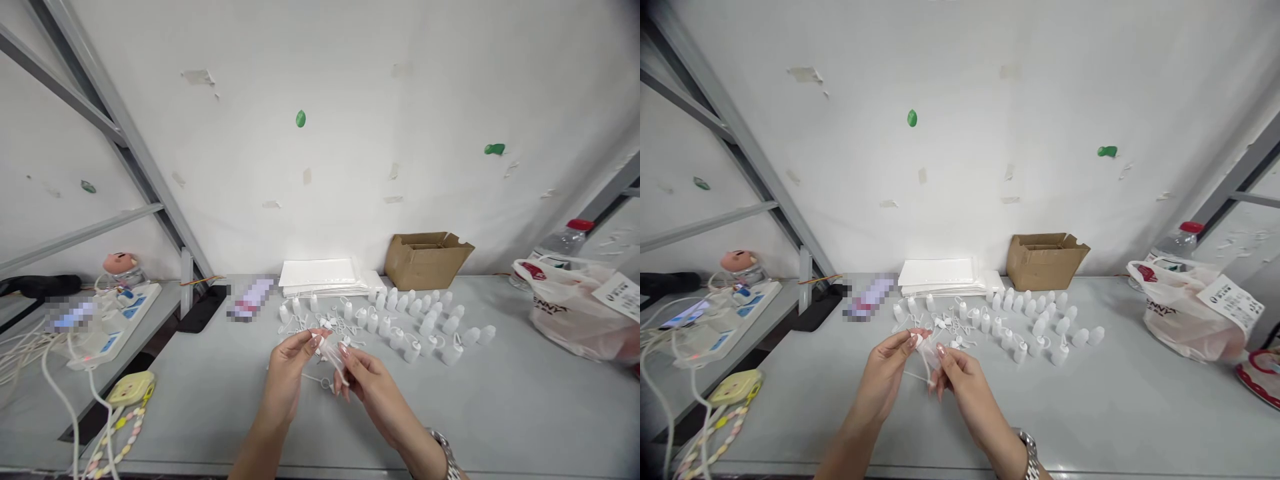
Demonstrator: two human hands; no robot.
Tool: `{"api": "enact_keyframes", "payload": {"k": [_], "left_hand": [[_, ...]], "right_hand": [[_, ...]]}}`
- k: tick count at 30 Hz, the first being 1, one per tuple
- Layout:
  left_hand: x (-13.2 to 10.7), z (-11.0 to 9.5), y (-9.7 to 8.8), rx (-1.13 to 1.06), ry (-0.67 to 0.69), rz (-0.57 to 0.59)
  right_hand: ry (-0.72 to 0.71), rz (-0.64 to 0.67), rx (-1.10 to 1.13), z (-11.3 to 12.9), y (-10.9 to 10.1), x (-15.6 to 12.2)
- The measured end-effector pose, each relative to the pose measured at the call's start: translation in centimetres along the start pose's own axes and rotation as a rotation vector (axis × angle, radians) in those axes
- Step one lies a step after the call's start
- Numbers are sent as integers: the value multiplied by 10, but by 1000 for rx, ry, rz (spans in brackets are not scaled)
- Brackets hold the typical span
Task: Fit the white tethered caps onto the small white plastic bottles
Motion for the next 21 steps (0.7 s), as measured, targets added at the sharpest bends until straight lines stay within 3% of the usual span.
{"api": "enact_keyframes", "payload": {"k": [4, 10, 16, 19, 21], "left_hand": [[1, 3, -1, 20, -6, -21], [-2, -2, 8, -54, 44, 26], [-1, 4, -2, -21, 0, -71], [0, 3, -1, 7, 18, -46], [0, -4, 4, 44, 70, 9]], "right_hand": [[-89, -87, -54, 7, -5, -1], [86, 32, 37, -8, 4, 1], [-169, -140, -173, 8, -11, 0], [-183, -151, -188, 9, -11, -2], [-119, -98, -120, 5, -6, -1]]}}
Point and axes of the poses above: each hand's wrist, its own x-axis towards the middle knuckle, its own y-axis out of the palm, z = x × y, the point moved 9 cm from there along x, towards the middle knuckle, and after that the axes turned 1 degree about z, right-handed, at the moved point
